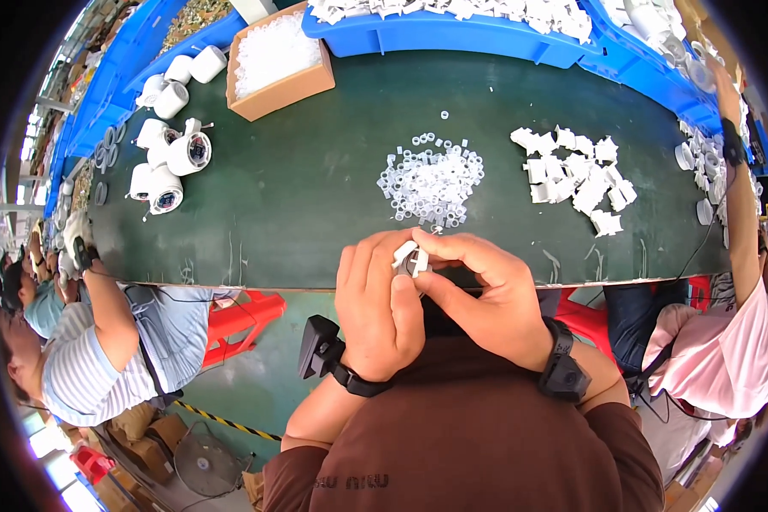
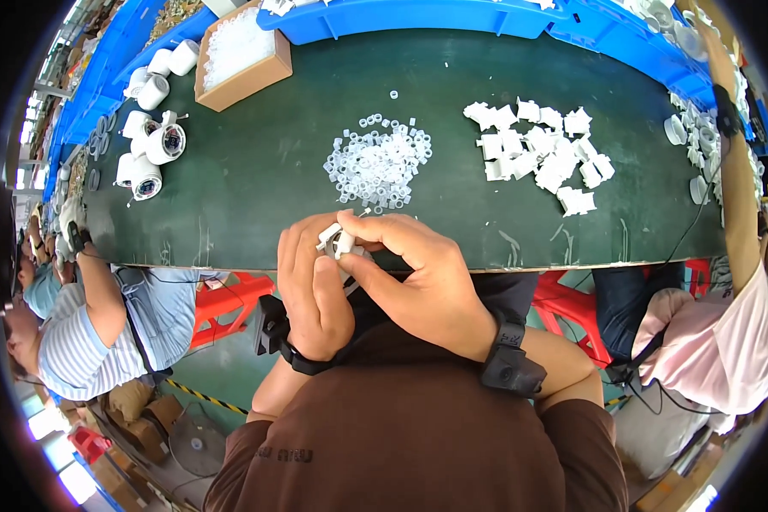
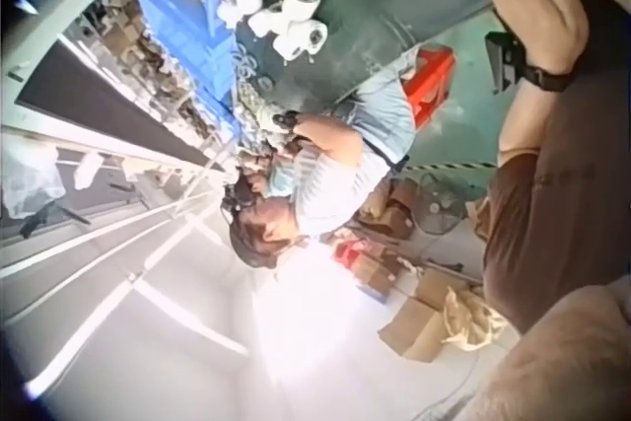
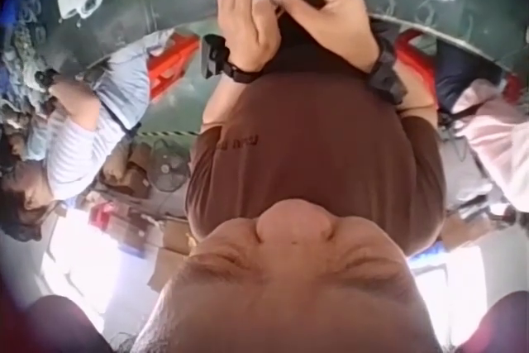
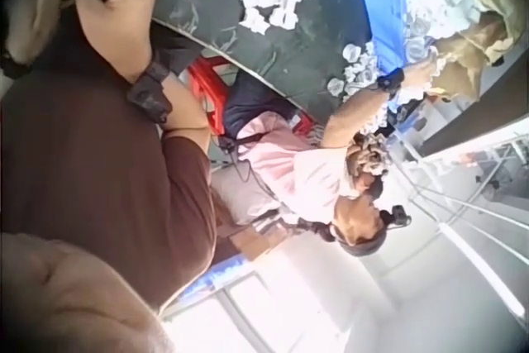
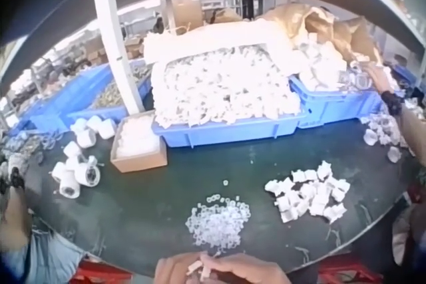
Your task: The person picks up a camera housing and a small white component, then inserts the component into the housing. They then pick up a small white ring, fit it onto the assembly, and place the finished part on the table.
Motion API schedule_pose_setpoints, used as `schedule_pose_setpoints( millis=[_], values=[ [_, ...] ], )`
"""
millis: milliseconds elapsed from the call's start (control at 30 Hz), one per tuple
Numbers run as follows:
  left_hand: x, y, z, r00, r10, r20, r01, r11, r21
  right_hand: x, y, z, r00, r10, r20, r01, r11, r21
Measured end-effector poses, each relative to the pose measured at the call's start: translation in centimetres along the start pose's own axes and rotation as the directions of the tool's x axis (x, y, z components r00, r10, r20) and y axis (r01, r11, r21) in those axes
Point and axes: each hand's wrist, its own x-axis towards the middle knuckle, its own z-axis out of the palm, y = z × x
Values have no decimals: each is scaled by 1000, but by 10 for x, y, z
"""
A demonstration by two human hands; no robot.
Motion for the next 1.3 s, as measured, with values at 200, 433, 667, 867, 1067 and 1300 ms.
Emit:
schedule_pose_setpoints(
  millis=[200, 433, 667, 867, 1067, 1300],
  values=[
    [-2, 0, 3, 1000, 29, 2, -29, 999, 46, -5, 11, 13, 984, -138, -108, 127, 987, -102],
    [-2, -7, 3, 999, 48, 6, -48, 998, 46, -3, 14, 9, 990, -102, -96, 98, 994, -44],
    [-5, -12, -11, 996, 91, 10, -91, 996, -7, -13, 7, -22, 996, 53, 65, -52, 999, -13],
    [6, 0, -15, 982, 97, 162, -121, 982, 146, -3, 19, -51, 963, 14, -270, -102, 943, -315],
    [10, 2, 0, 984, 100, 145, -121, 982, 146, 21, 29, -41, 971, -135, -198, 13, 856, -516],
    [11, 6, -2, 986, 85, 143, -106, 984, 145, 22, 29, -43, 968, -165, -189, 50, 865, -499]
  ],
)
